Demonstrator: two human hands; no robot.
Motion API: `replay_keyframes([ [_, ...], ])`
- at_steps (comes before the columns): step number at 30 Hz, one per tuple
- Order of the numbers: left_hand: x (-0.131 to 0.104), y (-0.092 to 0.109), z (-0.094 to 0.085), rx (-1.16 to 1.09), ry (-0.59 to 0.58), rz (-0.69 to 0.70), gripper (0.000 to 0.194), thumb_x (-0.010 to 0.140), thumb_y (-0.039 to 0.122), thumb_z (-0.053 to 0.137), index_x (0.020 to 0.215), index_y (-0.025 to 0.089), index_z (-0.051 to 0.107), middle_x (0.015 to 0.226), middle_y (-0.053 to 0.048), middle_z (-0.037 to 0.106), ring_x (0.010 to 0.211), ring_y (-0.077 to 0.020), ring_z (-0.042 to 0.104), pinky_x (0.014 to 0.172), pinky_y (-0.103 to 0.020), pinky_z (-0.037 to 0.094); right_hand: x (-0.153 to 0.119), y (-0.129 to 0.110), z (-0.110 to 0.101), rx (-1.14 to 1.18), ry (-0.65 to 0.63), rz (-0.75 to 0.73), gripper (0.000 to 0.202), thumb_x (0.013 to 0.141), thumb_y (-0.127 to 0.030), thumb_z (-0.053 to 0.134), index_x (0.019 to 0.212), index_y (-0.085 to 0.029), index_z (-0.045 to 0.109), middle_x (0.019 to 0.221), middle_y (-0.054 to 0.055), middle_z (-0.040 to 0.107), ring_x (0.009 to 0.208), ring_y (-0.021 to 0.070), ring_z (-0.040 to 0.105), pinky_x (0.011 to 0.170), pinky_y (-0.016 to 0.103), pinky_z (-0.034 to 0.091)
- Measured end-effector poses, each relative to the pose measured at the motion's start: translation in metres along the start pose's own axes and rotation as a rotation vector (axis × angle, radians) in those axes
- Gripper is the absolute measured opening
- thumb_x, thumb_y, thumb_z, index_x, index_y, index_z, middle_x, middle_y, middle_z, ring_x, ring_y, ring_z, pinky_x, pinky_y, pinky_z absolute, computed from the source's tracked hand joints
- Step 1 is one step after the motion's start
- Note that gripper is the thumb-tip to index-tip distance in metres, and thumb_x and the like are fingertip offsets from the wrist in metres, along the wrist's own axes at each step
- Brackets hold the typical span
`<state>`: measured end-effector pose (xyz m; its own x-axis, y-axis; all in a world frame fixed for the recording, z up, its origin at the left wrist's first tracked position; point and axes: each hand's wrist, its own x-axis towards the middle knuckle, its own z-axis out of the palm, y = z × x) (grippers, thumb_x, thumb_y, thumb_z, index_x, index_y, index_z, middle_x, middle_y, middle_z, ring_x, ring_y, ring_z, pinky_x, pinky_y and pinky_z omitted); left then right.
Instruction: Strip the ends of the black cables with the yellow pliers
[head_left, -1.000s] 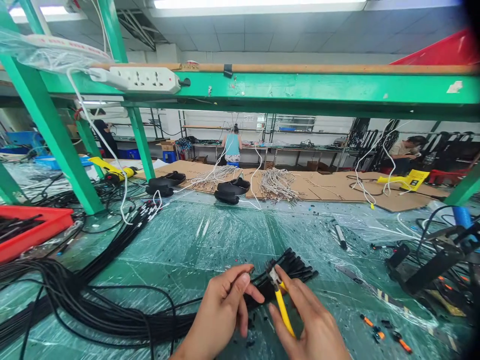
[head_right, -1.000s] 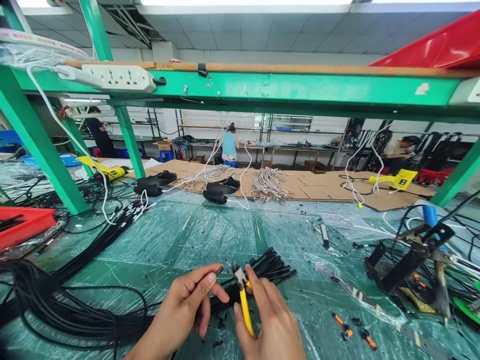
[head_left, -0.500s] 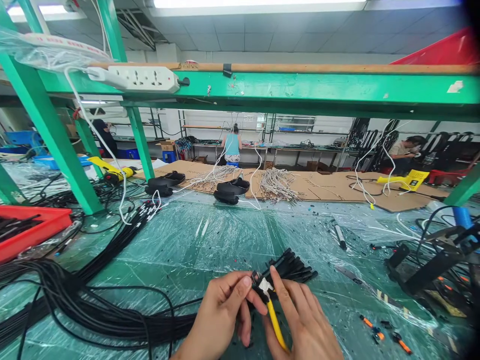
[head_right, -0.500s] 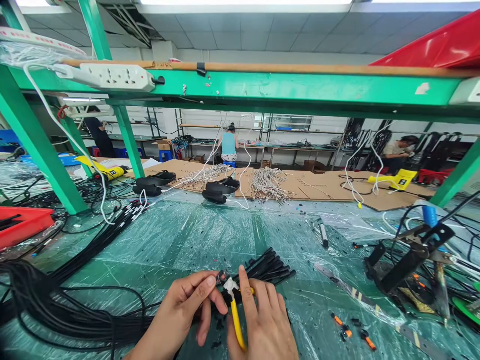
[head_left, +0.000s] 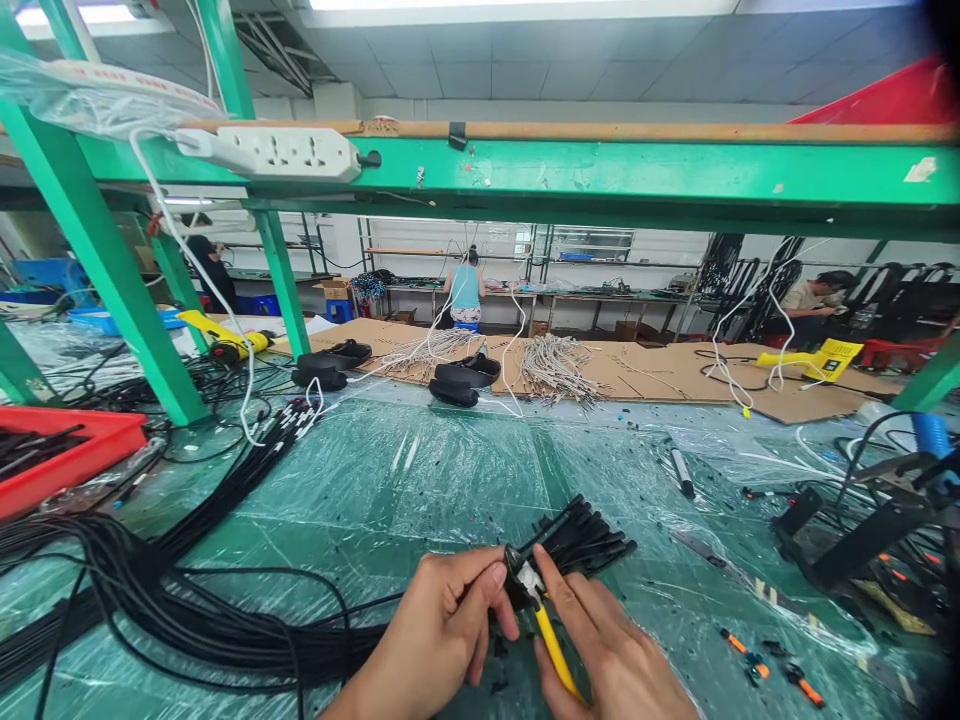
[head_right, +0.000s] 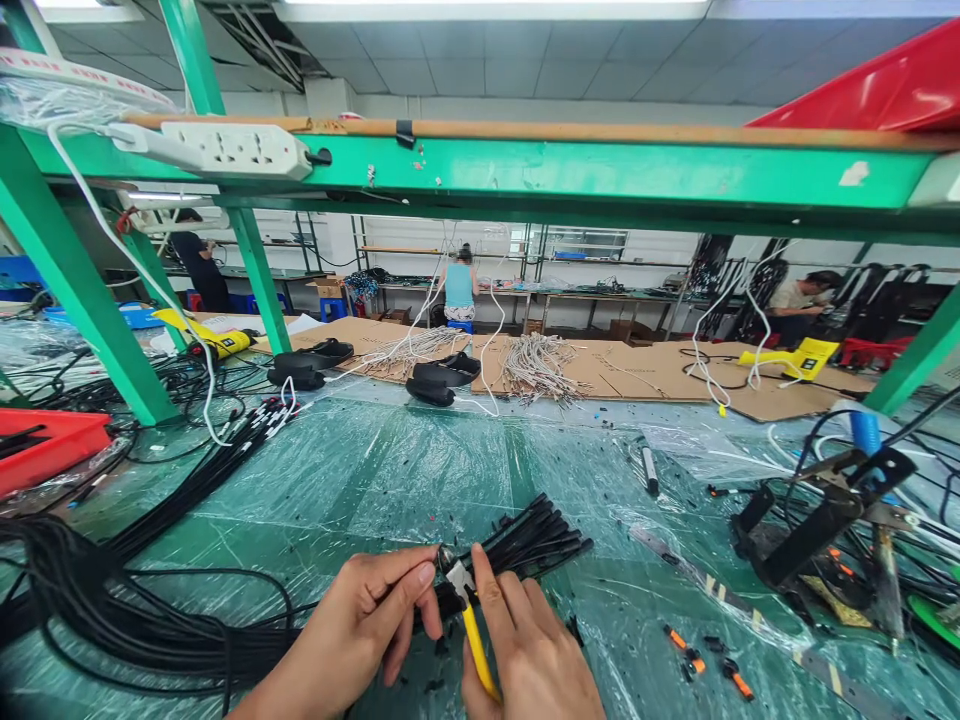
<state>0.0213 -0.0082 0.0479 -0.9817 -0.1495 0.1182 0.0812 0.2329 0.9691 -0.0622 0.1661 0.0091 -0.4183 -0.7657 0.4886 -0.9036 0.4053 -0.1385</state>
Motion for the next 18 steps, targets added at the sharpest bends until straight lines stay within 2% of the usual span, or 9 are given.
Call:
replay_keyframes([
  [3, 0.002, -0.002, -0.006, -0.004, -0.044, -0.024, 0.043, 0.095, 0.044, 0.039, 0.074, 0.013, 0.059, 0.065, -0.004, 0.066, 0.033, -0.0033, 0.043, 0.035, -0.015, 0.026, 0.002, 0.0, -0.002, 0.206, -0.118, 0.069, 0.062, 0.081, -0.013, 0.043, 0.143, -0.015, 0.034, 0.108, 0.01, 0.062, 0.095, 0.0206, 0.061, 0.083, 0.032, 0.052],
  [6, 0.004, -0.004, -0.01, -0.034, -0.077, -0.045, 0.041, 0.095, 0.043, 0.04, 0.075, 0.013, 0.059, 0.066, -0.004, 0.067, 0.033, -0.0034, 0.044, 0.035, -0.015, 0.025, 0.009, -0.003, -0.009, 0.538, -0.276, 0.193, 0.06, 0.075, -0.013, 0.049, 0.134, -0.017, 0.045, 0.09, 0.002, 0.06, 0.075, 0.0136, 0.057, 0.068, 0.022, 0.048],
  [8, 0.005, -0.004, -0.011, -0.05, -0.09, -0.052, 0.042, 0.095, 0.044, 0.04, 0.074, 0.013, 0.059, 0.066, -0.004, 0.067, 0.032, -0.0032, 0.044, 0.035, -0.015, 0.024, 0.014, -0.005, -0.016, 0.756, -0.363, 0.251, 0.047, 0.074, -0.016, 0.053, 0.121, -0.02, 0.055, 0.075, -0.003, 0.052, 0.062, 0.0094, 0.046, 0.055, 0.018, 0.038],
  [11, 0.006, -0.001, -0.012, -0.068, -0.102, -0.058, 0.043, 0.095, 0.043, 0.042, 0.071, 0.012, 0.06, 0.064, -0.003, 0.066, 0.032, -0.0029, 0.043, 0.035, -0.015, 0.024, 0.02, -0.007, -0.027, 1.104, -0.47, 0.267, 0.021, 0.08, -0.033, 0.055, 0.096, -0.019, 0.059, 0.065, -0.006, 0.041, 0.055, 0.0071, 0.034, 0.049, 0.018, 0.028],
  [14, 0.006, 0.003, -0.013, -0.09, -0.106, -0.059, 0.043, 0.095, 0.042, 0.042, 0.074, 0.011, 0.064, 0.065, -0.004, 0.067, 0.032, -0.0025, 0.043, 0.035, -0.015, 0.024, 0.02, -0.007, -0.037, 1.343, -0.505, 0.393, 0.033, 0.08, -0.049, 0.055, 0.081, -0.016, 0.059, 0.063, -0.004, 0.045, 0.053, 0.0067, 0.038, 0.05, 0.019, 0.027],
  [16, 0.006, 0.004, -0.014, -0.112, -0.111, -0.058, 0.043, 0.095, 0.041, 0.042, 0.076, 0.011, 0.066, 0.066, -0.004, 0.068, 0.032, -0.0021, 0.042, 0.035, -0.015, 0.023, 0.018, -0.006, -0.039, 1.435, -0.509, 0.485, 0.038, 0.078, -0.052, 0.057, 0.084, -0.014, 0.061, 0.069, 0.0, 0.053, 0.056, 0.0081, 0.044, 0.052, 0.02, 0.03],
  [18, 0.005, 0.004, -0.013, -0.13, -0.115, -0.053, 0.042, 0.095, 0.041, 0.042, 0.079, 0.011, 0.067, 0.067, -0.005, 0.068, 0.032, -0.0019, 0.042, 0.034, -0.015, 0.022, 0.016, -0.005, -0.038, 1.435, -0.53, 0.468, 0.041, 0.078, -0.053, 0.056, 0.088, -0.013, 0.062, 0.076, 0.004, 0.058, 0.06, 0.0096, 0.049, 0.055, 0.021, 0.034],
])
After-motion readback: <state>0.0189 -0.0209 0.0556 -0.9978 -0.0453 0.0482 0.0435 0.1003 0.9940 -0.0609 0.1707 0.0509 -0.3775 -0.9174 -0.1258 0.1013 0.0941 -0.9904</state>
